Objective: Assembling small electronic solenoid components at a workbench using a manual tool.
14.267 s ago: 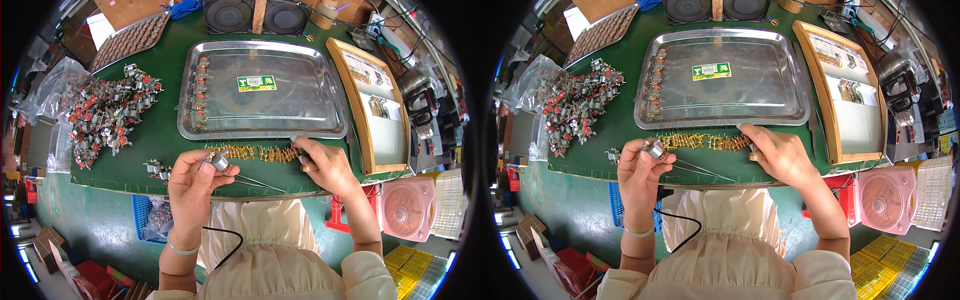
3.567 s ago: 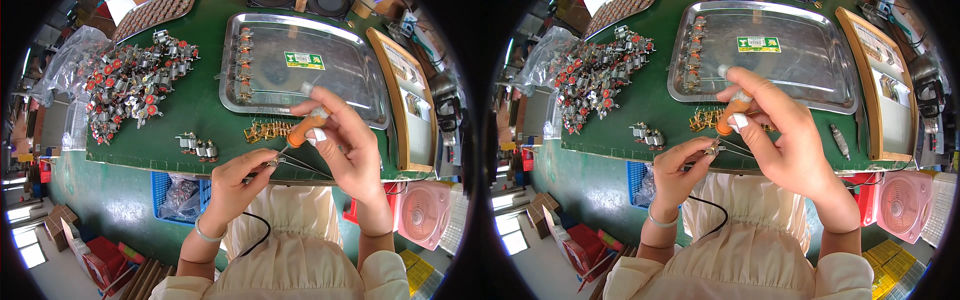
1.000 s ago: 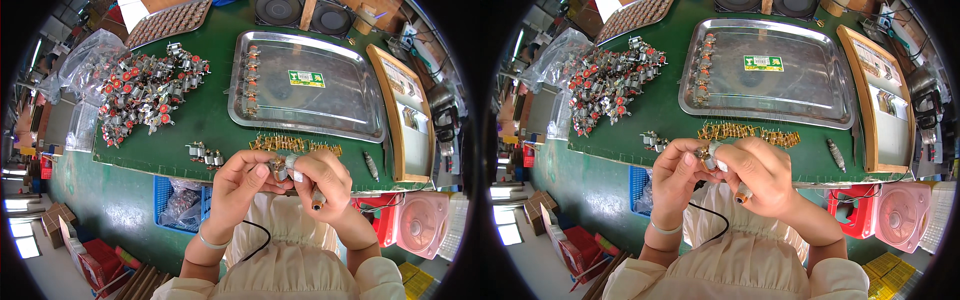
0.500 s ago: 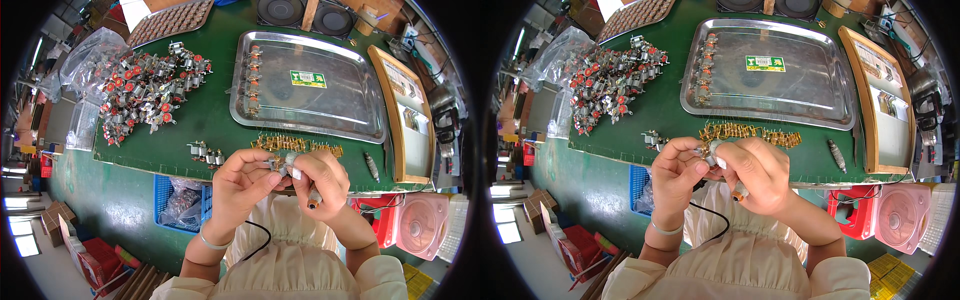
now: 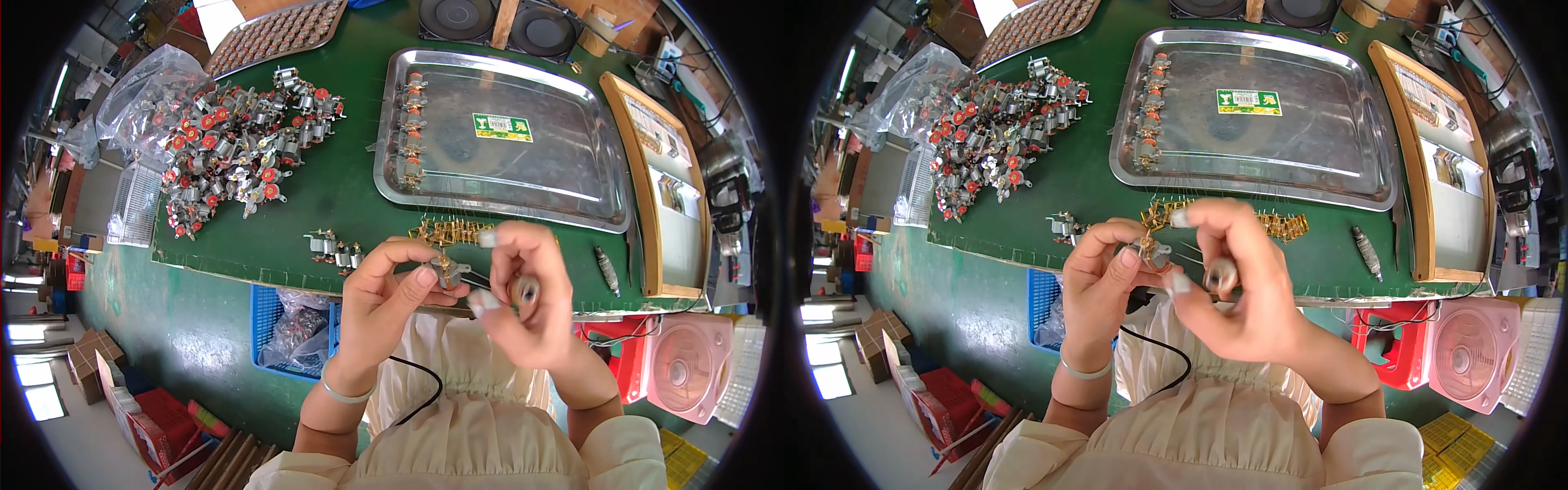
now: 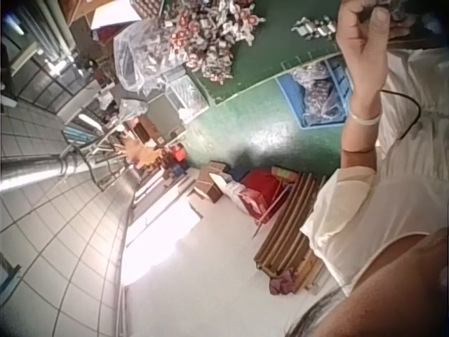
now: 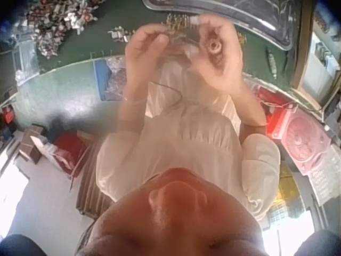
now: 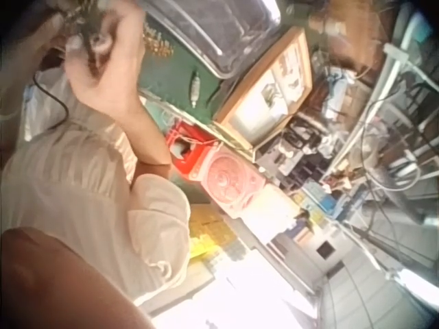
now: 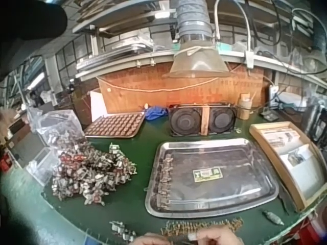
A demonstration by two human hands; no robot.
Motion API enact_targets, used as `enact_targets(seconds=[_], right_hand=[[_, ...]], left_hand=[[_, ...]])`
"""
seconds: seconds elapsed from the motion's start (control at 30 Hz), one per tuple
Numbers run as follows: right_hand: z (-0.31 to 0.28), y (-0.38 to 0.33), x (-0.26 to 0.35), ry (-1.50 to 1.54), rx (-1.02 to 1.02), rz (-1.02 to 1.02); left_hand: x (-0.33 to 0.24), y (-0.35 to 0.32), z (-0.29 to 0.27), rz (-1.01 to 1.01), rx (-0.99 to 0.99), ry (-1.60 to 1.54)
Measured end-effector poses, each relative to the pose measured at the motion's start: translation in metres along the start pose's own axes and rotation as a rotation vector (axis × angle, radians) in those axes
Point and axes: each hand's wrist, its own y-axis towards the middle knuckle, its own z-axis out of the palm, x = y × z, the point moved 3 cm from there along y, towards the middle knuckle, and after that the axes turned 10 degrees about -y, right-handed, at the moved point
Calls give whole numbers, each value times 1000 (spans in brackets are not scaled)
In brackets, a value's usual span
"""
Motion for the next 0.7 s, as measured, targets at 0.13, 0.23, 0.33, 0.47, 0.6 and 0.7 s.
enact_targets(seconds=[0.13, 0.23, 0.33, 0.47, 0.6, 0.7], right_hand=[[-19, 9, 7, 46, 126, -1], [-30, 15, 20, -424, 157, -220], [-37, 17, 13, -513, 148, -267], [-22, 0, -3, 19, 93, -111], [-13, -2, -6, 101, 92, -238], [-8, -3, -8, 104, 85, -249]], left_hand=[[4, -5, -9, 145, 25, 199], [5, -7, -6, 338, 138, 768], [9, -7, -8, 357, 140, 752], [11, -6, -10, 335, 124, 733], [11, -6, -9, 319, 110, 708], [11, -7, -10, 313, 92, 682]])
